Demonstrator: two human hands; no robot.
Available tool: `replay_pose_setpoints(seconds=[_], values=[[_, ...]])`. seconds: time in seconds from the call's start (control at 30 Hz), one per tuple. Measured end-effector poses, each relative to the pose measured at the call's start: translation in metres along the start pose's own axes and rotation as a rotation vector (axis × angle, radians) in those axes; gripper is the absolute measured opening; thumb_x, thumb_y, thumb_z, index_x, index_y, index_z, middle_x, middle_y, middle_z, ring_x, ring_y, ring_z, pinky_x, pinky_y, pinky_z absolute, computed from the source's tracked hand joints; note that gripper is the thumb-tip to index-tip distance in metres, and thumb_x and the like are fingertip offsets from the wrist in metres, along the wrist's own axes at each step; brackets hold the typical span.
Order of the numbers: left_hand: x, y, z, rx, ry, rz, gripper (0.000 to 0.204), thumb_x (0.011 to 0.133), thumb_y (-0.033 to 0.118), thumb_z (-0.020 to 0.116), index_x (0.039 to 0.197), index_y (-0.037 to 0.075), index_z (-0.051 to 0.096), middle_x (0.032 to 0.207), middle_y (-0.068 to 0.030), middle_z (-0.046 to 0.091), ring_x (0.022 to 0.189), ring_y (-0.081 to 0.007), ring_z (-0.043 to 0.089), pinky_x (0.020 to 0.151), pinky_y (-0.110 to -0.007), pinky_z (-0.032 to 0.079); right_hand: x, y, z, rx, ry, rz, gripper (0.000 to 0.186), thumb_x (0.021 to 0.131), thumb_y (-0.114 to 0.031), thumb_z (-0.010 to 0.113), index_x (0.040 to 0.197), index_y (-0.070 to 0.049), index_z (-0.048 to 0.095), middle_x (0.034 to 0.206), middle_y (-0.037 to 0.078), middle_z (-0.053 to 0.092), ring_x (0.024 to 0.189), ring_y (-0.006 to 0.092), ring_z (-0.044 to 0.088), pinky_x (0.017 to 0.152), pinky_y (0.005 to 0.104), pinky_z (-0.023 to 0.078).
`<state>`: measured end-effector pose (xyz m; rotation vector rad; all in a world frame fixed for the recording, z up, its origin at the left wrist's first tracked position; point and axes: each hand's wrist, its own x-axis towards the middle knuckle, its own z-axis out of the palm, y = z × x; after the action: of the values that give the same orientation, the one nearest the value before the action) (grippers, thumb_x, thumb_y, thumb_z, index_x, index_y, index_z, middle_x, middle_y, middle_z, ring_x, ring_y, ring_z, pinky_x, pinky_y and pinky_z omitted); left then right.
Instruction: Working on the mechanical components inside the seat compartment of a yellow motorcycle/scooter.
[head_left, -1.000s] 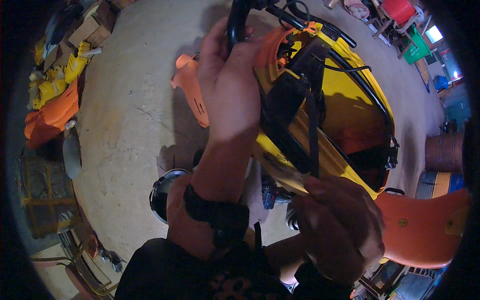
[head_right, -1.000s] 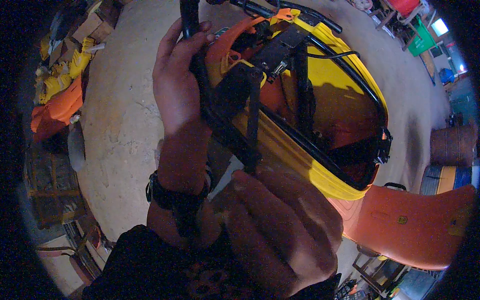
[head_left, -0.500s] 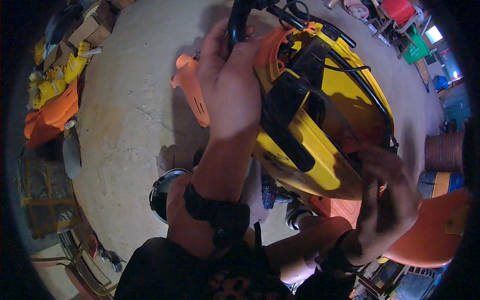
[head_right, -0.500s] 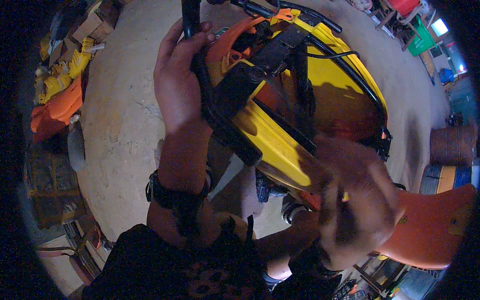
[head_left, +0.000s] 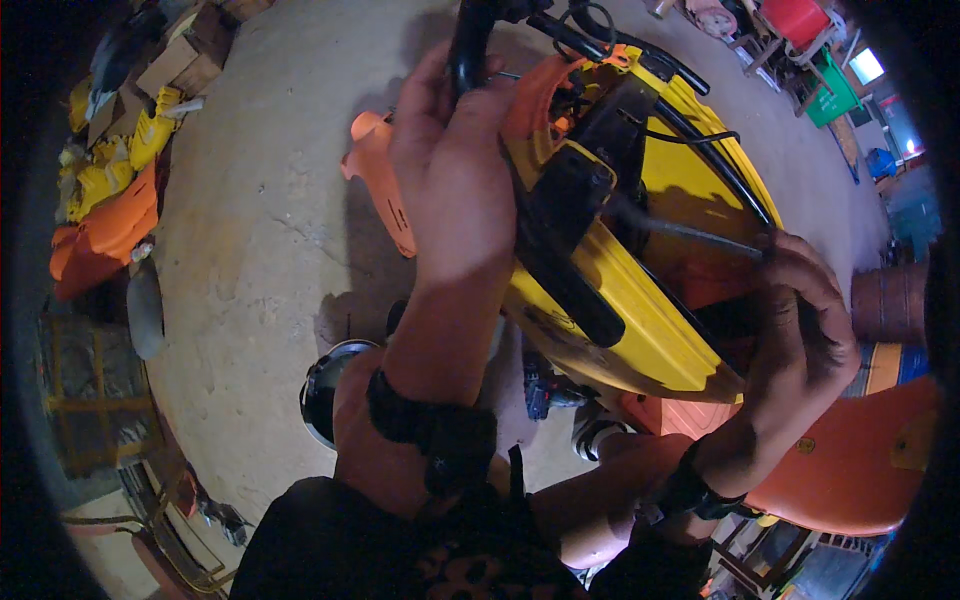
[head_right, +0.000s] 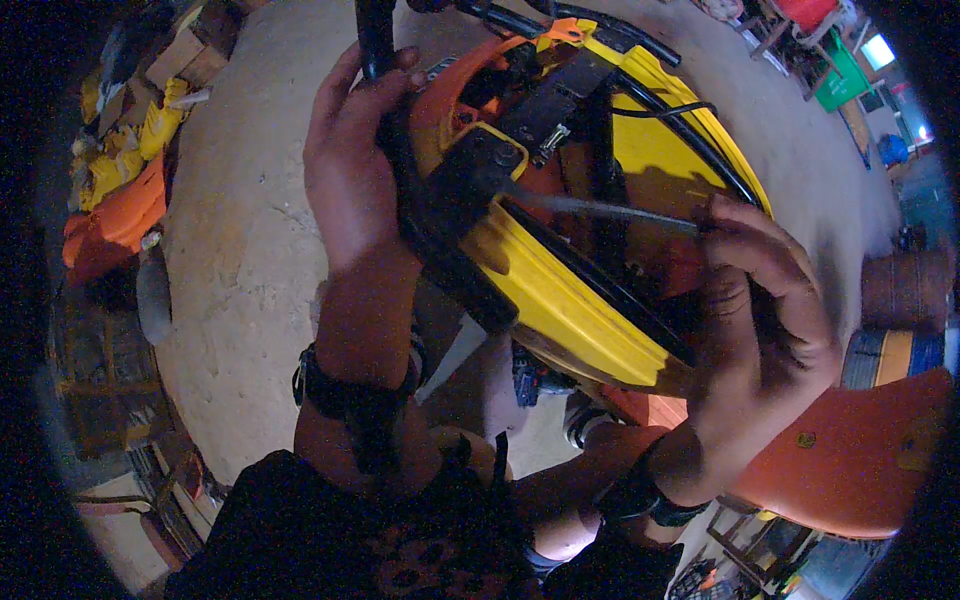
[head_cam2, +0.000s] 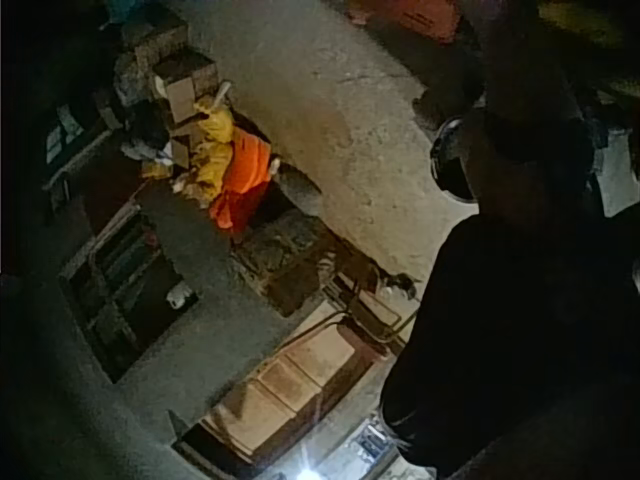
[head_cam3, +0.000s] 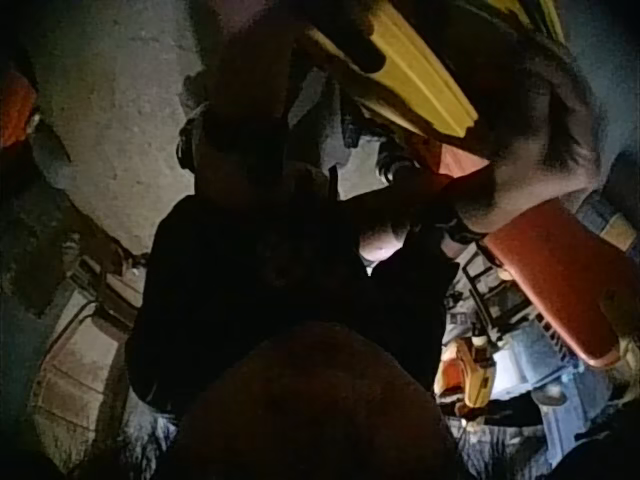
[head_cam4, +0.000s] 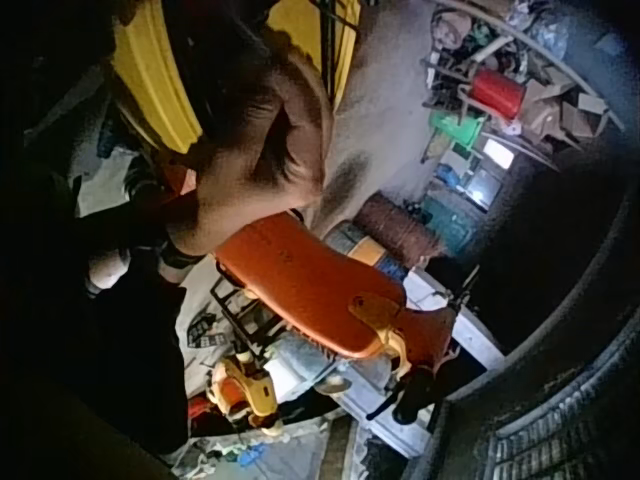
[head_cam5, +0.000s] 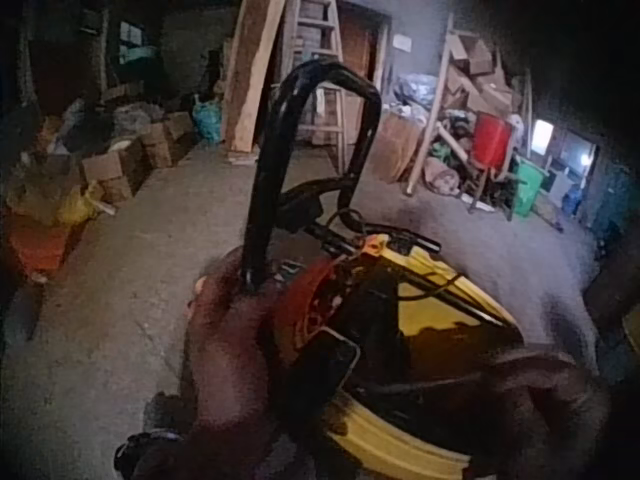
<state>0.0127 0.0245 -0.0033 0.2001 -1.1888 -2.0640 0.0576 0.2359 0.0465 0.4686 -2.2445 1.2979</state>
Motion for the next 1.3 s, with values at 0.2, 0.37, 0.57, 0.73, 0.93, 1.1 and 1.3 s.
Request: replay_pose_setpoints(seconds=[0.2,0.37,0.57,0.73,0.93,1.1,1.3], values=[[-0.002,0.025,0.001,0.614,-0.082,0.857,0.035,0.076,0.001,0.064,0.110,-0.001,0.056,0.099,-0.0092,0.062,0.088,-0.0163,0.058,0.082,-0.027,0.044,0.002,0.015,-0.009,0.038,0.076,-0.032,0.013,0.082,0.007,0.057,0.091,0.002,0.066,0.102,0.015,0.065,0.100,0.0197,0.059,0.094,0.0312,0.043],[-0.018,0.030,0.009,0.677,-0.617,0.534,0.028,0.078,-0.006,0.060,0.105,-0.001,0.058,0.099,-0.0084,0.062,0.094,-0.0157,0.058,0.084,-0.026,0.045,0.001,0.035,-0.018,0.108,0.210,0.073,0.012,0.083,0.007,0.057,0.091,0.002,0.065,0.102,0.014,0.065,0.100,0.0193,0.060,0.093,0.0301,0.043],[-0.012,0.049,0.016,0.878,-0.758,0.100,0.026,0.080,-0.007,0.055,0.105,0.000,0.059,0.093,-0.0095,0.066,0.089,-0.0162,0.062,0.082,-0.027,0.047,0.000,0.047,-0.017,0.214,0.227,0.162,0.009,0.083,0.005,0.059,0.088,0.003,0.066,0.097,0.010,0.066,0.092,0.0164,0.060,0.087,0.0270,0.044],[-0.003,0.054,0.013,0.841,-0.836,-0.012,0.023,0.081,-0.008,0.054,0.102,-0.002,0.059,0.091,-0.0120,0.067,0.085,-0.0167,0.064,0.078,-0.026,0.048,0.000,0.052,-0.021,0.247,0.190,0.146,0.010,0.083,0.005,0.057,0.088,0.003,0.065,0.096,0.010,0.066,0.092,0.0161,0.060,0.087,0.0267,0.043],[-0.007,0.054,0.017,0.898,-0.779,-0.010,0.023,0.081,-0.007,0.055,0.104,-0.003,0.058,0.091,-0.0121,0.067,0.085,-0.0156,0.064,0.076,-0.026,0.048,-0.002,0.053,-0.020,0.285,0.182,0.163,0.009,0.083,0.005,0.057,0.087,0.003,0.065,0.095,0.009,0.066,0.092,0.0155,0.060,0.086,0.0266,0.044],[-0.006,0.059,0.018,0.928,-0.801,-0.032,0.033,0.080,-0.009,0.055,0.112,-0.002,0.055,0.092,-0.0115,0.067,0.091,-0.0148,0.062,0.080,-0.026,0.047,-0.001,0.049,-0.019,0.305,0.181,0.154,0.009,0.083,0.005,0.057,0.087,0.003,0.064,0.094,0.009,0.066,0.091,0.0154,0.061,0.085,0.0264,0.045],[-0.003,0.054,0.015,0.929,-0.821,0.064,0.046,0.076,-0.007,0.060,0.122,0.001,0.052,0.088,-0.0091,0.068,0.087,-0.0156,0.061,0.083,-0.028,0.045,-0.001,0.051,-0.017,0.310,0.165,0.151,0.007,0.083,0.005,0.057,0.086,0.003,0.064,0.094,0.009,0.066,0.091,0.0155,0.061,0.084,0.0262,0.045]])
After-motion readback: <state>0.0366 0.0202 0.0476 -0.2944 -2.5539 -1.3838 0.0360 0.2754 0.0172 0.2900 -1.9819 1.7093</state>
